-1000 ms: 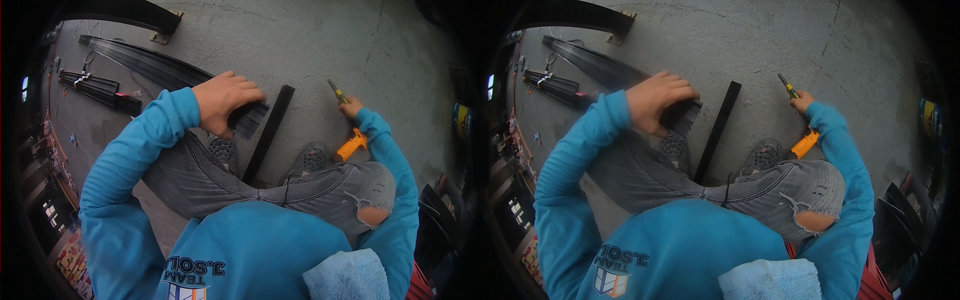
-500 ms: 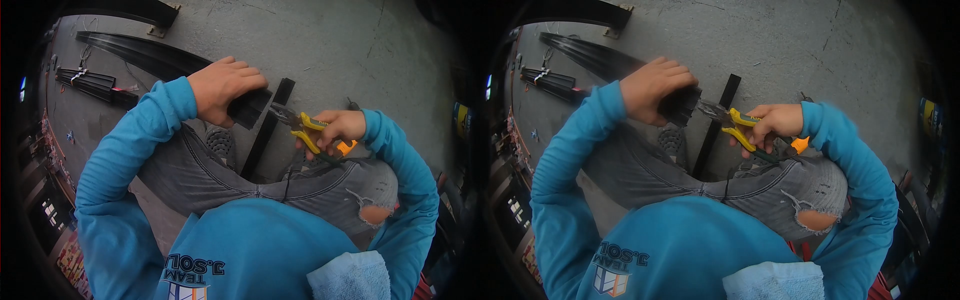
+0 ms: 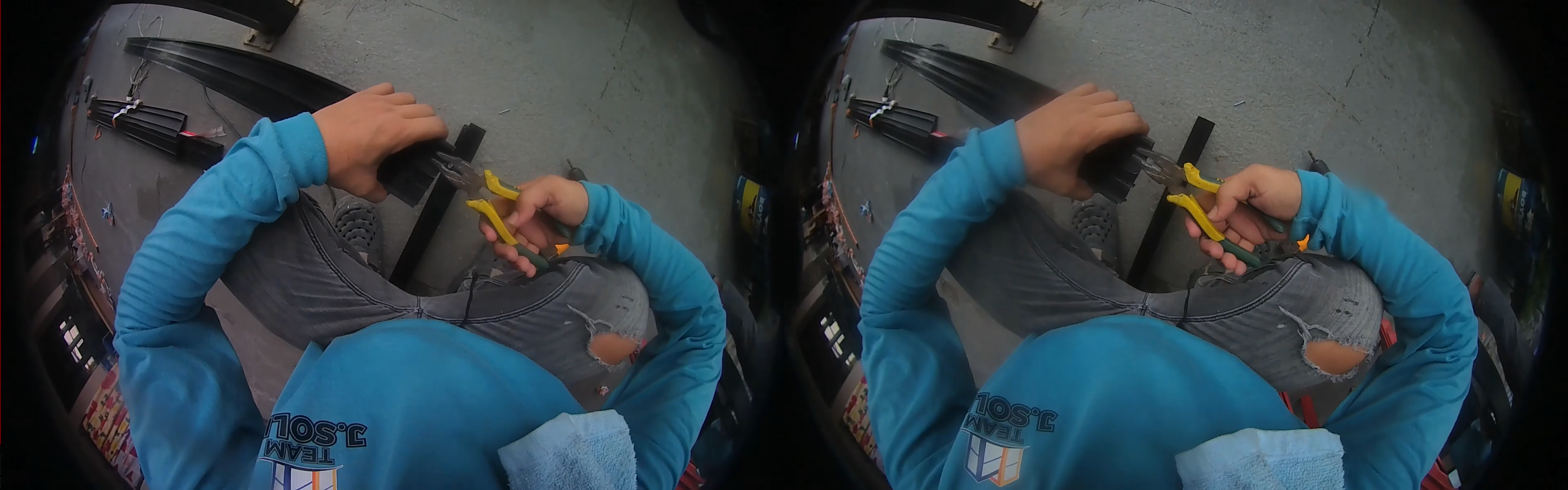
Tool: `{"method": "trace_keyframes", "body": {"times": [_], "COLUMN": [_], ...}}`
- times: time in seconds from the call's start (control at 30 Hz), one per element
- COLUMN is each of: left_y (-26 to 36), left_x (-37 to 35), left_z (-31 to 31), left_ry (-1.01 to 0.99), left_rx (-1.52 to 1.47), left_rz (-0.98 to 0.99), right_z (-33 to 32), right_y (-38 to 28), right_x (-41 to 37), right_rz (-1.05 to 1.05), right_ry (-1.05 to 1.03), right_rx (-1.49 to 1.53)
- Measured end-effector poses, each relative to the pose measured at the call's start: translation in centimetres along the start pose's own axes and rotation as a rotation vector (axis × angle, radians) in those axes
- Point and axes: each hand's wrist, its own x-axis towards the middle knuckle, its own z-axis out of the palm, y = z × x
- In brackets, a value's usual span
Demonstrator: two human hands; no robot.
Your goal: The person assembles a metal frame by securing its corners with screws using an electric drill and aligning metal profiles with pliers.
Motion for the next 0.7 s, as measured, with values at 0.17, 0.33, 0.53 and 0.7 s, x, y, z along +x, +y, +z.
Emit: {"method": "trace_keyframes", "body": {"times": [0.17,0.33,0.53,0.7], "left_y": [0.1,0.2,-0.1,-1.8], "left_x": [0.2,0.1,0.2,2.1], "left_z": [0.3,0.8,0.7,2.0], "left_ry": [-0.017,-0.046,-0.035,-0.17], "left_rx": [0.012,0.017,0.06,0.037], "left_rz": [0.021,0.06,0.008,0.0], "right_z": [0.1,-0.5,0.5,-6.9], "right_y": [0.4,0.9,-0.1,-1.3], "right_x": [0.2,0.8,-0.6,-5.4], "right_rz": [0.053,0.076,0.011,0.047], "right_ry": [0.044,-0.023,0.165,0.723], "right_rx": [0.061,0.089,-0.14,-0.423]}}
